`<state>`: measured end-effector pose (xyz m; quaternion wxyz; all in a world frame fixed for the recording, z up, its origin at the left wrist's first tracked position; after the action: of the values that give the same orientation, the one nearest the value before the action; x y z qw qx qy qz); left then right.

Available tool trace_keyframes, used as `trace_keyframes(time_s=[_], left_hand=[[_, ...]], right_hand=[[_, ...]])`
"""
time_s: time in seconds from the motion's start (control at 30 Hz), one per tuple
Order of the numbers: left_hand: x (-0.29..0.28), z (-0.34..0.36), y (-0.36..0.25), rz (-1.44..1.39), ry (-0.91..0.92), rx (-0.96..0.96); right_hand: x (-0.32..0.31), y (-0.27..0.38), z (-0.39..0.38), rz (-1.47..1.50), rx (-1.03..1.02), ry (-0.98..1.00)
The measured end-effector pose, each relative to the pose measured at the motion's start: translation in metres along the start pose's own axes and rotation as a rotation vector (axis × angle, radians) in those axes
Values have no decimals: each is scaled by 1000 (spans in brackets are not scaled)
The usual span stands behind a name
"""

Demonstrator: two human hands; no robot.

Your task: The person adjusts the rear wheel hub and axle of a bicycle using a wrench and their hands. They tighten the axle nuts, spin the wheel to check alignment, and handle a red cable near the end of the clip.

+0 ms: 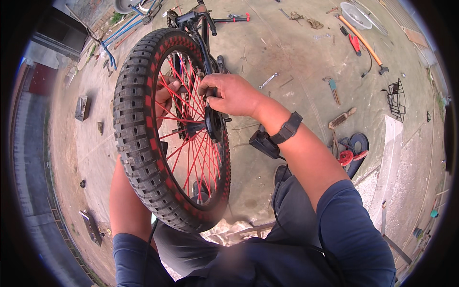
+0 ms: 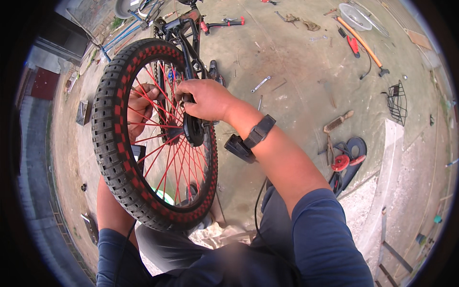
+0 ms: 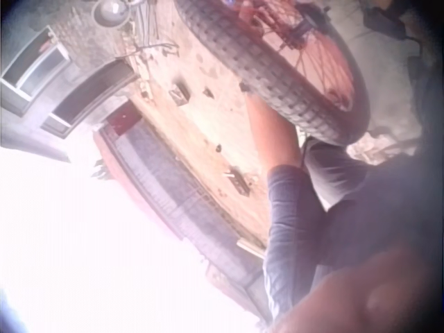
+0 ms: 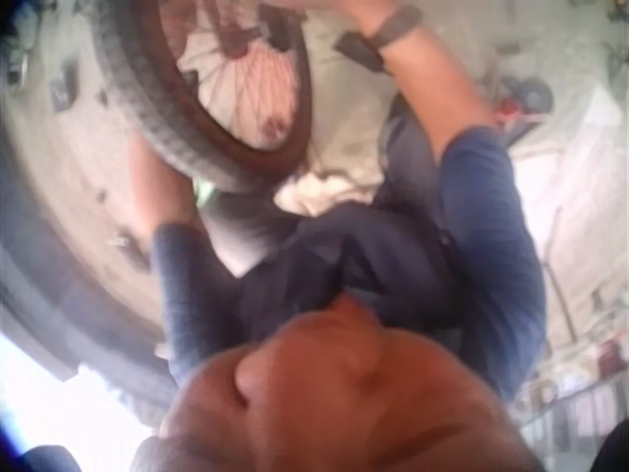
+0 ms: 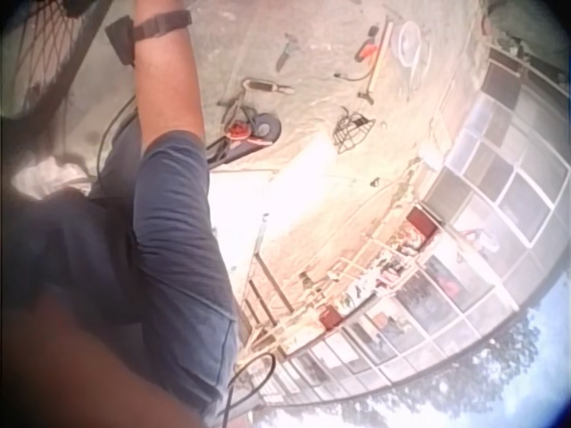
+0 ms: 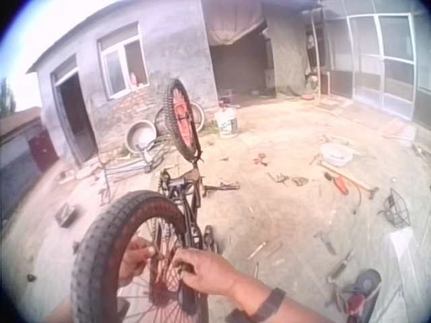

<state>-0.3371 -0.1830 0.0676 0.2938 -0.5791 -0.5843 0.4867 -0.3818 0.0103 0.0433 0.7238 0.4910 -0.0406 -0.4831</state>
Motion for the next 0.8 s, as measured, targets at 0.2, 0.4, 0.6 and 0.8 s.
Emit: trace_keyframes(time_s=[0.2, 0.4, 0.6, 0.8], left_hand=[[-6, -10, 3, 58, -223, 100], [-14, -47, 15, 213, -208, 19], [2, -39, 11, -26, -22, 28], [0, -43, 11, -17, -56, 24]], right_hand=[[0, 2, 1, 0, -19, 10], [1, 2, 1, 9, -67, 14], [0, 2, -2, 0, -30, -30], [1, 1, 0, 37, -12, -32]])
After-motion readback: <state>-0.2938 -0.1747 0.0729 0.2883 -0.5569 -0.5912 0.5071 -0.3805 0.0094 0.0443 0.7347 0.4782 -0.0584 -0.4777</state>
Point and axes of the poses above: each hand's wrist, its own z-axis towards the middle knuckle, its own x-axis out of the palm, y = z × x, the point moved 7 cm from there along z, towards the middle knuckle, and after that the axes turned 10 degrees about -x, right-handed, at the moved point
